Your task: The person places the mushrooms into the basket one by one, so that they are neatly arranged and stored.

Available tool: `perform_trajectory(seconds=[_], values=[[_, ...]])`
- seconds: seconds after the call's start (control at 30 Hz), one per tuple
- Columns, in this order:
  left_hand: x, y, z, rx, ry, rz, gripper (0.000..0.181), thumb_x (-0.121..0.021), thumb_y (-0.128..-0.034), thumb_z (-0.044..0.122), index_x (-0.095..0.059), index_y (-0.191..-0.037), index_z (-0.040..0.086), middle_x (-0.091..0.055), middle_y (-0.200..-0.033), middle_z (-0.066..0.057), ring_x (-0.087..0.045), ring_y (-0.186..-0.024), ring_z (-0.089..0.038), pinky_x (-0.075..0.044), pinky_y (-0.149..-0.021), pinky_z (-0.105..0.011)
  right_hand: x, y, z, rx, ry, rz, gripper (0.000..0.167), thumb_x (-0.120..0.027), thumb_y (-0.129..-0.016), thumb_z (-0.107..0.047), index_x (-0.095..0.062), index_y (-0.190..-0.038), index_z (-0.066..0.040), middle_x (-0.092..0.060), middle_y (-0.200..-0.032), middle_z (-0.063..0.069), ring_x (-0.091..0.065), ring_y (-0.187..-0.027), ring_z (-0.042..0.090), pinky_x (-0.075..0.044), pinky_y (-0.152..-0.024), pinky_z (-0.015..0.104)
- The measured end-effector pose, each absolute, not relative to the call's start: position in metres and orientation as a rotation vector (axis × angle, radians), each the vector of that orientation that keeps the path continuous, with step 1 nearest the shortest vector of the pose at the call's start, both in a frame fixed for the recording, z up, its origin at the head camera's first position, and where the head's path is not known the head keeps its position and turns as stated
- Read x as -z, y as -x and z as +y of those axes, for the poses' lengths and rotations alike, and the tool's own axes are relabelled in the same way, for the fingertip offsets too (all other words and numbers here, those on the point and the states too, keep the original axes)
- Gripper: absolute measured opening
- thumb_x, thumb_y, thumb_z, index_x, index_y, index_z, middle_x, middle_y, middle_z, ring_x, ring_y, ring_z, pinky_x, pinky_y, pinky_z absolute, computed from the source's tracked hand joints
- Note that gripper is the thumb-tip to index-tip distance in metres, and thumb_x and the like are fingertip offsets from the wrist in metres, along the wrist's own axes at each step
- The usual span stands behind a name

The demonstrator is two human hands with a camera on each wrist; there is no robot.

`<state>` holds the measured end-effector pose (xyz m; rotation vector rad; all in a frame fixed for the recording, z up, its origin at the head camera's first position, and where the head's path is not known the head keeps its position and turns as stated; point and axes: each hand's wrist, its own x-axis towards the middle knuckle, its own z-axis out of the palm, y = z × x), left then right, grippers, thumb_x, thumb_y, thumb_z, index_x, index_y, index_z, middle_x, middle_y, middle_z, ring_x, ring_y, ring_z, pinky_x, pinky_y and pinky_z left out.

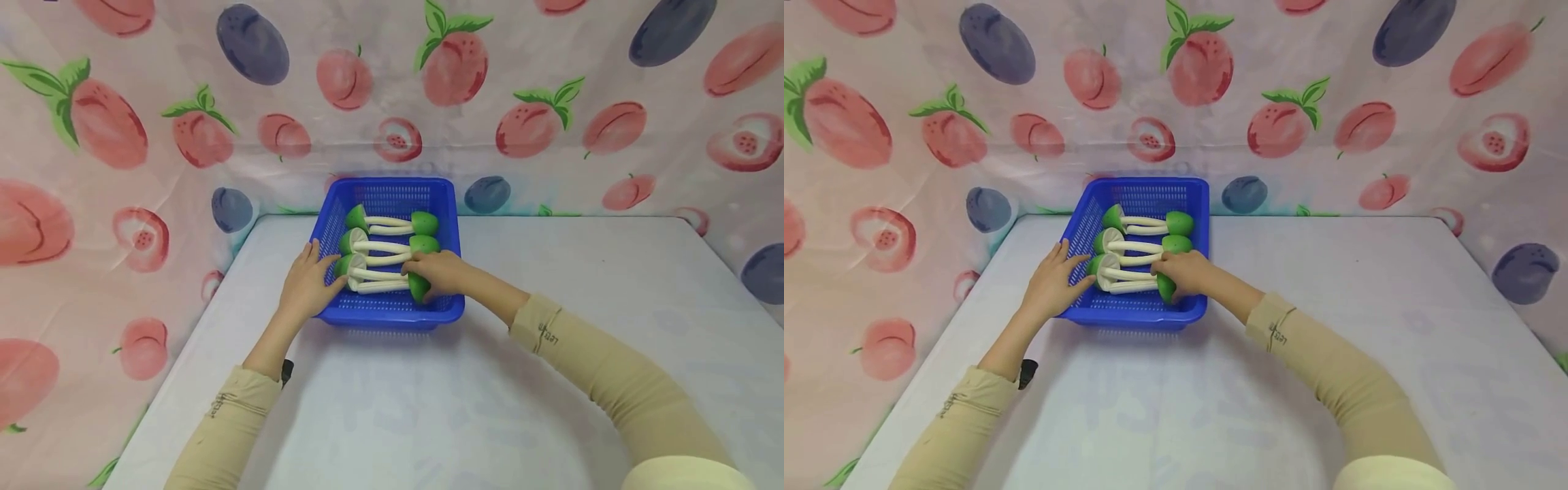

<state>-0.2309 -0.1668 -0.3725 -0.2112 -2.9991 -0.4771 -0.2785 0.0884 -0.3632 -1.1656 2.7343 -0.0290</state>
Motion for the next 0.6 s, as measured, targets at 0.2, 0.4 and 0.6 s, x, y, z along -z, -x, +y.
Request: perform_trajectory(seconds=[0.2, 0.4, 0.6], values=[[0.3745, 0.2318, -0.1611, 0.473, 0.243, -3.001, 0.054, -0.055, -0.0916, 0.038, -0.052, -0.134, 0.005, -0.019, -0.152, -0.030, -0.014, -0.143, -0.042, -0.018, -0.116, -0.055, 0.3699, 0.2772, 0.0948, 0.059, 1.150, 2.784, 0.063, -0.076, -0.076, -0.039, -0.055, -0.130, -0.015, -0.055, -0.130, 0.011, -0.060, -0.109, 0.029, -0.052, -0.087, 0.048], [0.3723, 0.2307, -0.1656, 0.503, 0.213, -2.997, 0.054, -0.055, -0.0919, 0.036, -0.050, -0.135, 0.003, -0.018, -0.152, -0.030, -0.012, -0.144, -0.043, -0.017, -0.115, -0.058, 0.3693, 0.2796, 0.0911, 0.205, 1.168, 2.838, 0.056, -0.070, -0.081, -0.043, -0.057, -0.127, -0.015, -0.058, -0.127, 0.009, -0.060, -0.107, 0.025, -0.052, -0.085, 0.045], [0.3723, 0.2317, -0.1671, 0.525, 0.208, -3.008, 0.054, -0.054, -0.0922, 0.036, -0.050, -0.135, 0.004, -0.018, -0.152, -0.030, -0.011, -0.144, -0.043, -0.017, -0.114, -0.059, 0.3690, 0.2796, 0.0914, 0.412, 1.113, 2.872, 0.044, -0.066, -0.086, -0.040, -0.062, -0.121, -0.013, -0.062, -0.121, 0.006, -0.061, -0.105, 0.022, -0.053, -0.086, 0.042]])
